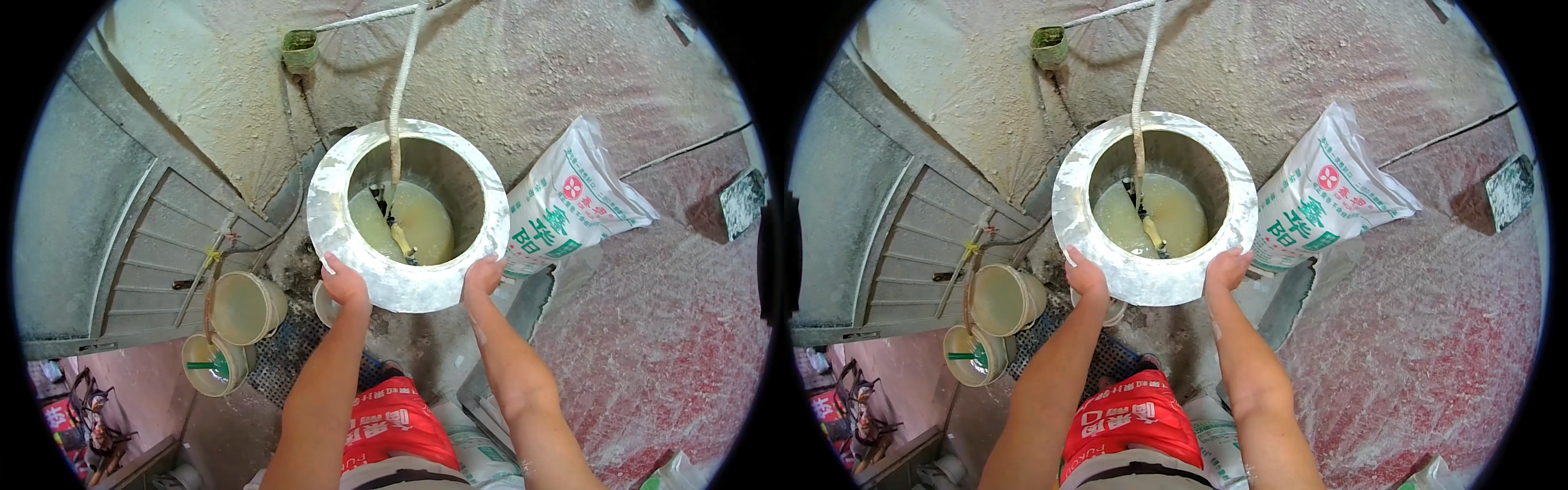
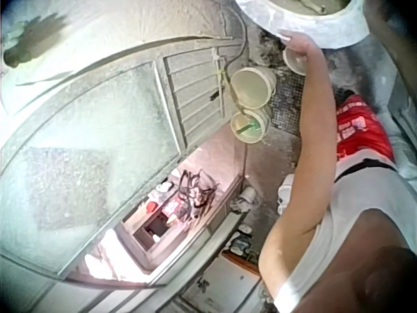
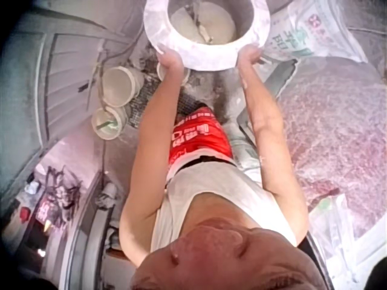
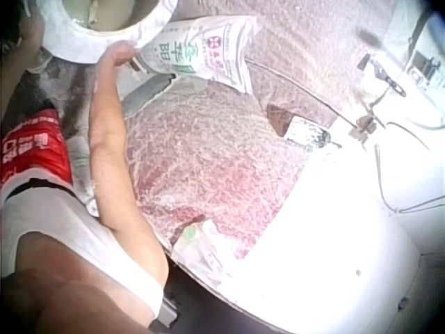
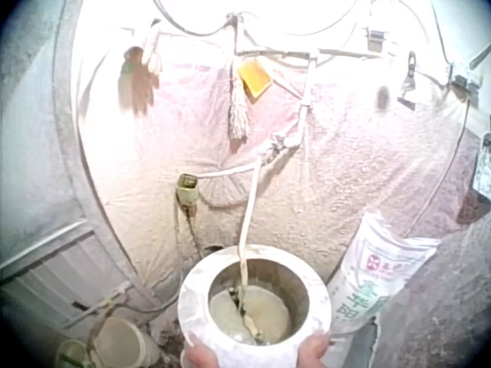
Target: The person pours a white powdered substance from a large bag into a rotating mixer containing liquid, then adds more water using a white bucket.
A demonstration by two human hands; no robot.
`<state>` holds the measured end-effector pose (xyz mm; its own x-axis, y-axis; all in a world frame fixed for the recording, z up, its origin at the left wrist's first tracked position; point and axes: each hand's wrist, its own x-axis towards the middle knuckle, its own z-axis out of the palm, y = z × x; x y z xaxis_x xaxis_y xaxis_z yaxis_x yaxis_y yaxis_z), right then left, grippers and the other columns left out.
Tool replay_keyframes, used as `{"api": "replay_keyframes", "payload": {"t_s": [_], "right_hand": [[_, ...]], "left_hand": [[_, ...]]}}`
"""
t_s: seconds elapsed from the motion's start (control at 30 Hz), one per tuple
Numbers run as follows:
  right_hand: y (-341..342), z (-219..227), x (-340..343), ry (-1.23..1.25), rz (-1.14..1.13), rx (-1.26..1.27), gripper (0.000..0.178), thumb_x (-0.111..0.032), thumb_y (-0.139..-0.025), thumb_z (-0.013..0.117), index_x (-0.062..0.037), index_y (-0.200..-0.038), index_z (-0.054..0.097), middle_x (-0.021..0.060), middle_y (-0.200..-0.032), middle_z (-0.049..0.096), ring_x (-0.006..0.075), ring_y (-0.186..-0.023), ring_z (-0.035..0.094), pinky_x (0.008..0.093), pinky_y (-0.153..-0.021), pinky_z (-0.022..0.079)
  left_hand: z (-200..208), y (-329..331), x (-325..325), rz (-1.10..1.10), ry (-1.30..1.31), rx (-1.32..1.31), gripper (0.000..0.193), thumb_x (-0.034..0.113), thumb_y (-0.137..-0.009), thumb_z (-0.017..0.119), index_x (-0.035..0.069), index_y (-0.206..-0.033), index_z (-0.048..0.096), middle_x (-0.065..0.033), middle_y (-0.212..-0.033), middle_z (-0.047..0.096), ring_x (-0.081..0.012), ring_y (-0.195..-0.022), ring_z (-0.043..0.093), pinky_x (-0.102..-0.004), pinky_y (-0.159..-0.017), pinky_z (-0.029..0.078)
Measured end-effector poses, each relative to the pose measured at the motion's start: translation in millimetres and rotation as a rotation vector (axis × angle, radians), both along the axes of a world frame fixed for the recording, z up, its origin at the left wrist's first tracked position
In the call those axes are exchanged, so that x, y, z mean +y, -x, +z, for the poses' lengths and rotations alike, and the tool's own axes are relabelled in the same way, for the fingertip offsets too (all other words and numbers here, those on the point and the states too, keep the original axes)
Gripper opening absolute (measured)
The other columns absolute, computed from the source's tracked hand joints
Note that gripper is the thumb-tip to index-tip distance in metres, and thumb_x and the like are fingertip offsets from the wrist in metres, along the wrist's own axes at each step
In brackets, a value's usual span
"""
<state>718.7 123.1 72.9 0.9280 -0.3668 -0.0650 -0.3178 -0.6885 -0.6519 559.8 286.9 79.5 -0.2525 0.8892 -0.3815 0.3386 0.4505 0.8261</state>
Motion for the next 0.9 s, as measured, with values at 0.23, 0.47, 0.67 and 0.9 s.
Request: {"api": "replay_keyframes", "payload": {"t_s": [0.23,0.47,0.67,0.9], "right_hand": [[2.8,4.2,3.3,-0.011,-0.01,-0.022,0.047,-0.027,-0.089,0.033,0.0073,-0.12,0.039,0.027,-0.118,0.045,0.0402,-0.107,0.046,0.0437,-0.09,0.036],[1.9,4.7,2.4,-0.023,-0.015,0.011,0.048,-0.027,-0.089,0.033,0.0079,-0.121,0.038,0.0272,-0.119,0.045,0.0402,-0.108,0.045,0.043,-0.091,0.035],[0.3,-1.2,-0.3,-0.024,-0.01,-0.025,0.048,-0.028,-0.089,0.033,0.0079,-0.12,0.039,0.0277,-0.117,0.046,0.0406,-0.107,0.046,0.0434,-0.09,0.035],[2.1,3.4,2.2,-0.015,-0.002,-0.025,0.046,-0.027,-0.089,0.033,0.0087,-0.118,0.04,0.0297,-0.115,0.047,0.0414,-0.105,0.047,0.0432,-0.089,0.036]], "left_hand": [[-3.2,1.2,1.9,-0.005,0.006,0.008,0.066,0.051,-0.086,0.035,-0.009,-0.108,0.051,-0.0273,-0.104,0.055,-0.0394,-0.097,0.053,-0.0413,-0.085,0.039],[6.1,0.4,0.0,-0.019,0.048,0.064,0.069,0.052,-0.086,0.033,-0.01,-0.113,0.048,-0.0279,-0.107,0.053,-0.0402,-0.1,0.051,-0.0408,-0.088,0.038],[8.5,2.6,0.4,-0.051,0.056,-0.002,0.07,0.052,-0.086,0.032,-0.01,-0.114,0.046,-0.0289,-0.111,0.051,-0.04,-0.103,0.049,-0.0398,-0.09,0.036],[5.7,2.1,2.1,-0.032,0.056,0.0,0.067,0.05,-0.086,0.033,-0.009,-0.113,0.048,-0.0275,-0.109,0.053,-0.0392,-0.101,0.051,-0.0395,-0.088,0.038]]}}
